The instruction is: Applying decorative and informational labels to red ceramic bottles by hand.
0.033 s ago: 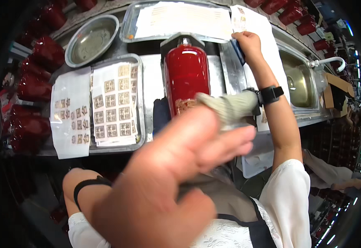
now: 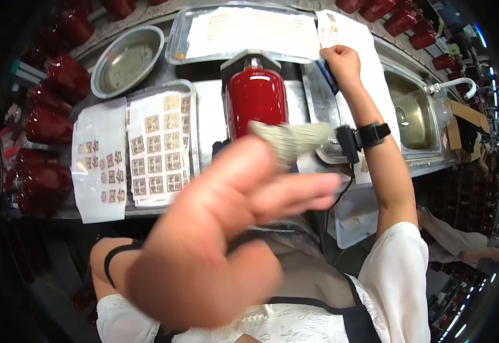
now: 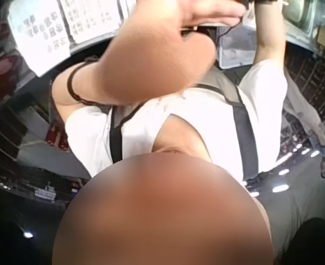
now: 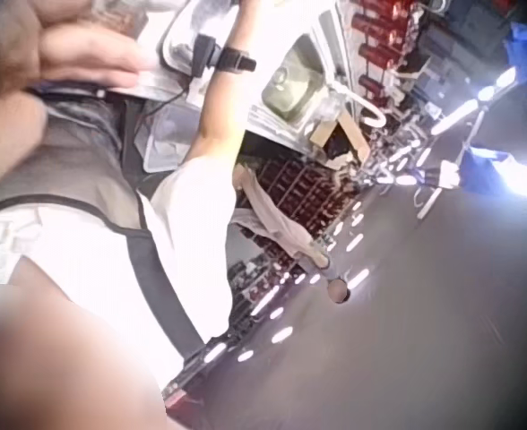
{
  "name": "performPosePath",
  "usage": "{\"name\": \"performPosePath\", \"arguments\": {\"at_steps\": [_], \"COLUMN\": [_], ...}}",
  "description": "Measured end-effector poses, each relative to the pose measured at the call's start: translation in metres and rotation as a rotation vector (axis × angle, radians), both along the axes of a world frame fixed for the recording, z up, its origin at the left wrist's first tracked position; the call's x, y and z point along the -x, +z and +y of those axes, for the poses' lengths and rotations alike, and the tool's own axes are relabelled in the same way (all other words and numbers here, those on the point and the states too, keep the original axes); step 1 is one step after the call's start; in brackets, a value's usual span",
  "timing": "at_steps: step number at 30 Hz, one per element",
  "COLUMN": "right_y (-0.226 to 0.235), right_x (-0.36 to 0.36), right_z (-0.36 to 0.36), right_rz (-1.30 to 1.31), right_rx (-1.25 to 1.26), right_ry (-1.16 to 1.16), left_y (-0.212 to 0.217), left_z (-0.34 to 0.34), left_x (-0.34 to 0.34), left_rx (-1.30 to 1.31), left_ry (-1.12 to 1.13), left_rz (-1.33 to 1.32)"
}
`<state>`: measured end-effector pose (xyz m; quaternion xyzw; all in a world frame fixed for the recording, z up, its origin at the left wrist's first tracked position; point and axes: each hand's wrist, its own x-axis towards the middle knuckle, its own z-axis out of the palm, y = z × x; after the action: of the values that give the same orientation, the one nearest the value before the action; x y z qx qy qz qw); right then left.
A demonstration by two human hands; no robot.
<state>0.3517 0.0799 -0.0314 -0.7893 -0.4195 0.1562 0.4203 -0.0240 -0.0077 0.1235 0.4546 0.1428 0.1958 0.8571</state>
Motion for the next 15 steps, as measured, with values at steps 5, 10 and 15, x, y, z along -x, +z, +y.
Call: {"name": "performPosePath", "arguments": {"at_steps": [5,10,15], "right_y": [0.044,0.100,0.139], "right_x": [0.036,0.096,0.143], "right_z": [-0.009,-0.011,-0.049], "right_rz": [-0.501,-0.429,-0.331], "right_rx": [-0.158,-0.290,-0.470], "right_ry": [0.110,0.350,0.476], "left_y": [-0.022,-0.058,-0.055], "left_z": [0.062,0.138,0.145], "left_x": [0.001,-0.051,-0.086], "left_rx": [-0.274,-0.702,-0.772], "left_ry": [0.329,0.600,0.302], "left_rz": [0.254,0.210,-0.011]}}
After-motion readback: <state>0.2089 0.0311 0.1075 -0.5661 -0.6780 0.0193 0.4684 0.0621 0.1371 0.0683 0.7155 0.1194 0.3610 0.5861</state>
